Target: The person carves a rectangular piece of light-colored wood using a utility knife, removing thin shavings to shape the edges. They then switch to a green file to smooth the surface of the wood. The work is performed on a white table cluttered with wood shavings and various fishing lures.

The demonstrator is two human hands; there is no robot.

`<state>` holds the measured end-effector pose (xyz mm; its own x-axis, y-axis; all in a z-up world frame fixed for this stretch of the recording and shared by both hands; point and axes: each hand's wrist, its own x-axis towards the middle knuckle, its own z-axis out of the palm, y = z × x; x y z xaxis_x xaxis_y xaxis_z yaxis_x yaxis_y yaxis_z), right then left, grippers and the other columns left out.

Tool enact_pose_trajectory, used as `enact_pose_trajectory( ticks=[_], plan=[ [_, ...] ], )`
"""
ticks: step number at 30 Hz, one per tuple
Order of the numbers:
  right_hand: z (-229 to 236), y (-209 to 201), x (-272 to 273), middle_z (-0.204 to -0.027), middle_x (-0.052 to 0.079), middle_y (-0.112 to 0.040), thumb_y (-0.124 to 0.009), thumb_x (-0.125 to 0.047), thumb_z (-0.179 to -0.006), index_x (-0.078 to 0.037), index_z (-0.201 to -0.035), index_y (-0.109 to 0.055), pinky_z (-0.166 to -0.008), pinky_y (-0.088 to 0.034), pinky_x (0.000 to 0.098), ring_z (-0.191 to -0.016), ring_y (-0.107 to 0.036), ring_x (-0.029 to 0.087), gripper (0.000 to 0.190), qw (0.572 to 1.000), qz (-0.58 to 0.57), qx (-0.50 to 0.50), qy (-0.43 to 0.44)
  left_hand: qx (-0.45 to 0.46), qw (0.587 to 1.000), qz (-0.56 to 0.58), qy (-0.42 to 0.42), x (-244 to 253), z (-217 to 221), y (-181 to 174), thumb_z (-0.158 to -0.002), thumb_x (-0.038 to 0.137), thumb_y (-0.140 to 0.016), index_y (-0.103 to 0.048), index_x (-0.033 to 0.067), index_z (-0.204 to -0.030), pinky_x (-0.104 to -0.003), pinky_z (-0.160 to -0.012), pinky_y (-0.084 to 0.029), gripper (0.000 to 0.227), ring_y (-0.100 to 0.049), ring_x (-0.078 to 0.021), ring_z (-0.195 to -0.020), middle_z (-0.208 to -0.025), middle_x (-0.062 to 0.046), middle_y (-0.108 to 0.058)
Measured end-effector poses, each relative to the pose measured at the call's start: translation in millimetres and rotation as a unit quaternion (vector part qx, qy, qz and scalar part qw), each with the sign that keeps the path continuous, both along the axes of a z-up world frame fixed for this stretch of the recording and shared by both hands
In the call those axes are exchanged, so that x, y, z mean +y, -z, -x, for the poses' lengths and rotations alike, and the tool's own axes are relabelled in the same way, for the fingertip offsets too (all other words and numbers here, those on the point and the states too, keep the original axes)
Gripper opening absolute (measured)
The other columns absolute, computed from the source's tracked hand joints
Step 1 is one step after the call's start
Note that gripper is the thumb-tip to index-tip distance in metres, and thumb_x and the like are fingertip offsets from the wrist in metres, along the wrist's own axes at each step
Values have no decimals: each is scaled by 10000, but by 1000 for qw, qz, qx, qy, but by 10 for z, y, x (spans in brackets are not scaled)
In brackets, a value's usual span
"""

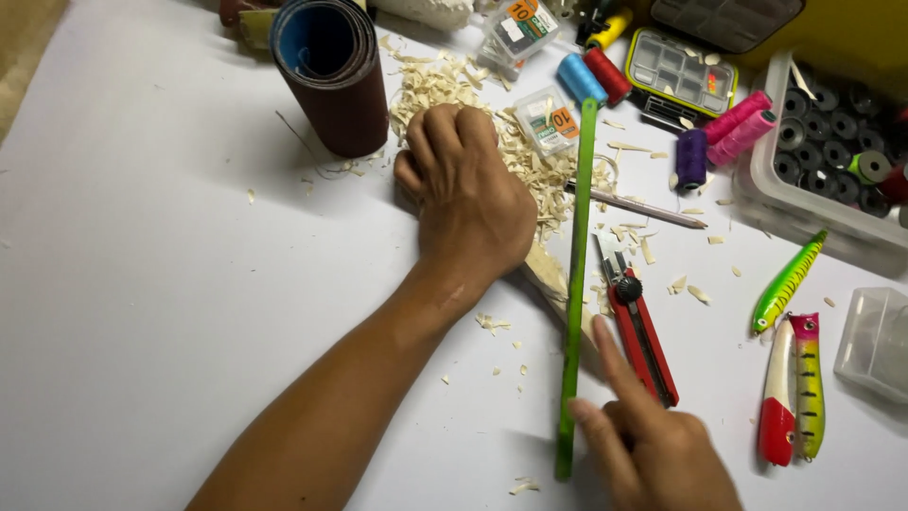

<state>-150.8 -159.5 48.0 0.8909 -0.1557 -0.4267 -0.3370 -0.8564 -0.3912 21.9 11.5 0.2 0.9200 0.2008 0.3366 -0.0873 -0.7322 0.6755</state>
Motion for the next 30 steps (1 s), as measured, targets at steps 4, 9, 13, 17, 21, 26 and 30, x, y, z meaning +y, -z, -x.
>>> enact_pose_trajectory(
  ticks=[4, 9, 13, 17, 21, 26, 30],
  plan=[
    [-661, -196, -222, -466, 52, -682, -682, -303, -892, -312, -1532, -595, -575, -448, 281, -529, -445, 85, 646, 992, 22, -120, 28, 14, 1000, 2, 11, 26, 7, -12, -682, 32, -423, -377, 117, -902, -489, -841, -316, 241, -413, -349, -1079, -1038, -144, -433],
    [-1594, -130, -267, -900, 12, -722, -760, -173, -1015, -66, -1328, -762, -726, -510, 264, -648, -586, 104, 331, 937, -19, -332, -108, 24, 999, 19, 17, 28, 21, -36, -683, 41, -416, -381, 114, -899, -507, -864, -313, 230, -413, -364, -1093, -1042, -153, -437],
    [-2104, -270, 62, -960, 109, -771, -823, -195, -992, -43, -1226, -798, -691, -560, 294, -747, -675, 153, 281, 895, -25, -389, -218, 23, 1000, 10, 17, 23, 19, -56, -688, 43, -443, -399, 115, -896, -517, -872, -317, 225, -414, -365, -1119, -1059, -156, -462],
    [-2340, -280, 399, -970, 157, -758, -834, -385, -831, -73, -966, -801, -786, -530, 531, -909, -699, 360, 342, 946, 60, -237, -213, 30, 999, 19, 23, 7, -31, 36, -710, 76, -433, -386, 123, -917, -573, -920, -272, 218, -371, -395, -1181, -1071, -133, -417],
    [-2576, 21, 468, -883, 166, -706, -794, -254, -747, -81, -865, -776, -744, -594, 560, -875, -713, 431, 210, 949, 86, -227, -198, 60, 997, 31, 47, 29, -24, -2, -713, 75, -404, -382, 147, -937, -622, -996, -235, 236, -323, -408, -1260, -1073, -112, -378],
    [-2742, 157, 451, -827, 151, -668, -792, -289, -792, -121, -846, -790, -700, -600, 543, -807, -719, 437, 177, 951, 107, -247, -155, 60, 996, 40, 55, 51, -17, -18, -714, 51, -391, -379, 140, -943, -628, -994, -232, 245, -319, -415, -1261, -1080, -116, -379],
    [-2785, 173, 482, -772, 148, -656, -811, -307, -825, -148, -814, -800, -642, -606, 509, -728, -717, 443, 160, 942, 129, -274, -144, 68, 995, 39, 54, 47, -33, -9, -716, 47, -382, -374, 147, -943, -627, -995, -232, 248, -320, -406, -1262, -1090, -115, -380]
  ],
)
